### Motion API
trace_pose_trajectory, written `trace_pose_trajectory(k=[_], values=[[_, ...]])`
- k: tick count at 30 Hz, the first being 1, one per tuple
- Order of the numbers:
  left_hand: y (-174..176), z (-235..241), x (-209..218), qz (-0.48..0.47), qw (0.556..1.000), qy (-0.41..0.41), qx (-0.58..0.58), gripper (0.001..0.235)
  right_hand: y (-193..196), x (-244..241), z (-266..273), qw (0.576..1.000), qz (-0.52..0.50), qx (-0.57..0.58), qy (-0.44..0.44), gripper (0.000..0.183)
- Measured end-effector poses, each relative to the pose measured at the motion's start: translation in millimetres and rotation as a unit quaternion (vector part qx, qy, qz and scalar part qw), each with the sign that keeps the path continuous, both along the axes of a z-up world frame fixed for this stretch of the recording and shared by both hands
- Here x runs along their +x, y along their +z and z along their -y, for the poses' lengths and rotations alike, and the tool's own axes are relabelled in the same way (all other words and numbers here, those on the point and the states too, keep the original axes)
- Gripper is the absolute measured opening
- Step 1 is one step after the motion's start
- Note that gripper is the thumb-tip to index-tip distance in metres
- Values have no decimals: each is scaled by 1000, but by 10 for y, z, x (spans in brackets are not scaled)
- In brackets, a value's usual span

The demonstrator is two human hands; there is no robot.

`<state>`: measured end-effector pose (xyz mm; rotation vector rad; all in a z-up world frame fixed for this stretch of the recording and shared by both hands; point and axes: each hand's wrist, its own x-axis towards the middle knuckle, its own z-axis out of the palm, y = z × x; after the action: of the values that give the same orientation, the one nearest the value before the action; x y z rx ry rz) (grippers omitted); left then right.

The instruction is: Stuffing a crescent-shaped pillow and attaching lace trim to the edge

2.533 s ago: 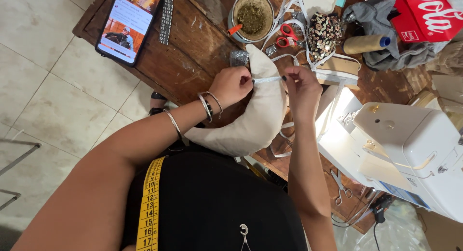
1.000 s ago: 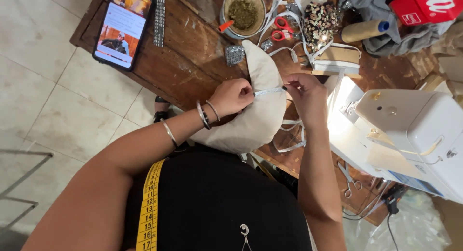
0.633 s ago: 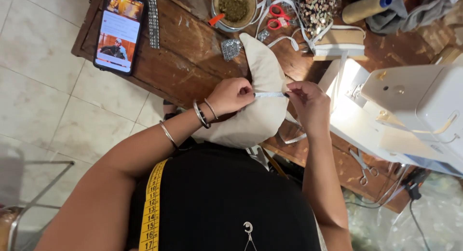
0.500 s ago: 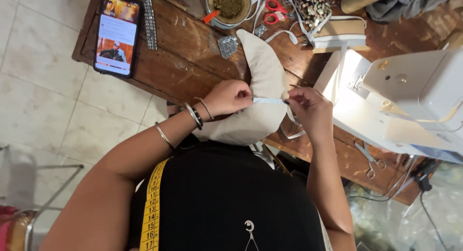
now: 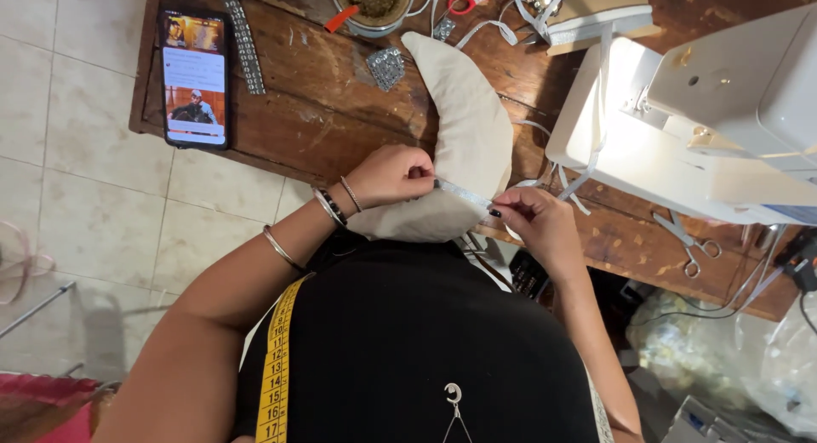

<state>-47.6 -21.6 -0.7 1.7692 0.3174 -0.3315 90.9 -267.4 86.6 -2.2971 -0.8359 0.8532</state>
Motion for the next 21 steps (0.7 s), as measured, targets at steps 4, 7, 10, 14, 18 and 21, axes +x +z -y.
trace_pose_trajectory(k=[4, 7, 10, 14, 18, 21], values=[[100, -13, -49, -24, 999, -10, -18, 24, 35, -133, 49, 1000, -13, -8, -12, 17], [120, -36, -102, -37, 999, -28, -12, 24, 52, -247, 34, 999, -23, -27, -14, 16], [112, -60, -167, -45, 998, -46, 22, 26, 36, -379, 1, 998, -46, -29, -9, 13], [19, -70, -243, -47, 995, -62, 60, 29, -147, -454, 101, 998, -63, -23, 15, 9], [72, -81, -289, -50, 995, -67, 60, 27, -178, -490, 127, 998, -57, -22, 5, 9], [81, -80, -263, -39, 997, -52, 49, 25, -157, -462, 184, 996, -89, -15, -26, 11]])
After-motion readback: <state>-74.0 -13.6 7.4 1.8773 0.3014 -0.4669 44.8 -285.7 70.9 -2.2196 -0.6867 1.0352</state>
